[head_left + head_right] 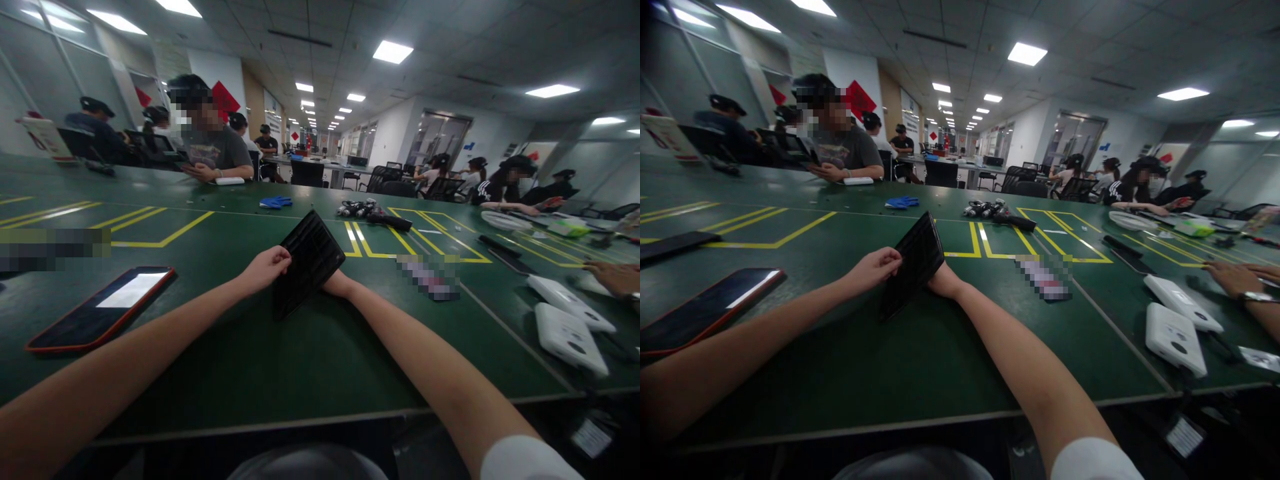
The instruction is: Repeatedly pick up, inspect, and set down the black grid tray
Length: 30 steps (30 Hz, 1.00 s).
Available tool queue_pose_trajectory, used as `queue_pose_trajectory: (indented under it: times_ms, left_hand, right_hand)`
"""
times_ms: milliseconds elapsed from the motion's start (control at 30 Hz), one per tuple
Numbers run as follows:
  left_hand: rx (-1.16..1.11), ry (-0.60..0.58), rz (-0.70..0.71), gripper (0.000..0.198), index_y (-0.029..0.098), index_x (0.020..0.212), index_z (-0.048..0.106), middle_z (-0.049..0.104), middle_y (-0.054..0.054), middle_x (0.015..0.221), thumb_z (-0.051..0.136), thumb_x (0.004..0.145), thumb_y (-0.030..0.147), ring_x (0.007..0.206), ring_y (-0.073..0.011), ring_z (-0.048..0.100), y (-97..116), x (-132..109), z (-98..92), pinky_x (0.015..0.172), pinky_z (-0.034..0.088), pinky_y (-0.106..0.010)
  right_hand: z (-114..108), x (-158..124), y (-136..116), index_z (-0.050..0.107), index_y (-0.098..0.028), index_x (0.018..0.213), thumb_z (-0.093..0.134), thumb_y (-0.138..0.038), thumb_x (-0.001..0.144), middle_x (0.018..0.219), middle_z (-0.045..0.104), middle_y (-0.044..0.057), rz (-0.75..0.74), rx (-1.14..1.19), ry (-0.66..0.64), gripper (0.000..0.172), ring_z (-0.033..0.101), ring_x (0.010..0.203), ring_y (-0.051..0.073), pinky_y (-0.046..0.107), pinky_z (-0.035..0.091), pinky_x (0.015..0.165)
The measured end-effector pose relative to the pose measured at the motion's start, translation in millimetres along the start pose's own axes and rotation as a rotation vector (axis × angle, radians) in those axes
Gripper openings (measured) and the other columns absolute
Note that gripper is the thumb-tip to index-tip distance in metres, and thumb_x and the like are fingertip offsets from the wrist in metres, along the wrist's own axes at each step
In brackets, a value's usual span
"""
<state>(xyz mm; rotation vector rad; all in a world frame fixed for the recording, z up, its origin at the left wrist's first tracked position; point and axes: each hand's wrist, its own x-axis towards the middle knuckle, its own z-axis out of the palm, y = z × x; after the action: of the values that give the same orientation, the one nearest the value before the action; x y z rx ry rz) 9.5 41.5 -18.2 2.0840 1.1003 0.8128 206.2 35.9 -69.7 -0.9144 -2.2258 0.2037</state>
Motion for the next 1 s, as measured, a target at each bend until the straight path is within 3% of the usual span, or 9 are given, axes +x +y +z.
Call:
queue_pose_trajectory:
  times_ms: [200,400,500,633,833,1000]
  left_hand:
    - [0.238,0.035,0.064,0.027,0.019,0.073,0.052,0.053,0.0,0.062,0.044,0.079,0.044,0.059,-0.0154,0.05,-4.0,2.6,-2.2,0.056,0.036,-0.028]
    - [0.206,-0.044,0.144,0.027,0.018,0.092,0.056,0.055,-0.001,0.074,0.05,0.074,0.038,0.063,-0.0147,0.05,1.6,0.5,-10.3,0.059,0.04,-0.028]
    - [0.246,-0.043,0.102,0.024,0.018,0.086,0.056,0.055,-0.001,0.071,0.049,0.076,0.038,0.063,-0.0154,0.05,2.5,-0.2,-11.3,0.059,0.04,-0.029]
    - [0.219,-0.056,0.15,0.019,0.019,0.086,0.057,0.056,-0.002,0.076,0.049,0.073,0.03,0.066,-0.0154,0.05,1.6,0.7,-10.9,0.062,0.041,-0.028]
    - [0.221,-0.009,0.105,0.024,0.017,0.086,0.057,0.056,-0.003,0.077,0.051,0.074,0.037,0.064,-0.0156,0.05,-0.6,1.9,-9.6,0.062,0.04,-0.03]
    - [0.156,-0.045,0.171,0.021,0.018,0.088,0.057,0.056,-0.003,0.085,0.051,0.071,0.029,0.07,-0.0155,0.051,-1.3,1.6,-9.0,0.067,0.043,-0.03]
  right_hand:
    - [-0.3,-0.1,-1.2,0.063,-0.017,0.11,0.055,-0.017,0.082,0.119,0.06,0.01,0.04,-0.004,0.009,0.03,0.049,0.117,0.024,0.046,0.036,0.104]
    - [-4.8,-0.3,-6.9,0.064,-0.017,0.107,0.053,-0.017,0.082,0.12,0.059,0.011,0.045,0.021,-0.011,0.027,0.05,0.117,0.025,0.046,0.038,0.103]
    - [-5.6,-0.6,-8.2,0.065,-0.017,0.106,0.054,-0.015,0.081,0.12,0.059,0.011,0.062,0.029,-0.018,0.027,0.049,0.117,0.025,0.045,0.04,0.101]
    - [-4.6,-0.4,-7.1,0.065,-0.016,0.104,0.053,-0.014,0.081,0.117,0.061,0.011,0.054,0.02,-0.021,0.026,0.051,0.116,0.025,0.045,0.039,0.102]
    - [-3.2,0.3,-6.0,0.063,-0.018,0.109,0.054,-0.014,0.081,0.122,0.058,0.01,0.057,0.02,0.004,0.03,0.048,0.12,0.024,0.046,0.035,0.105]
    - [-5.0,0.2,-8.4,0.064,-0.018,0.108,0.052,-0.016,0.083,0.119,0.06,0.009,0.072,0.027,-0.014,0.027,0.049,0.118,0.023,0.044,0.038,0.104]
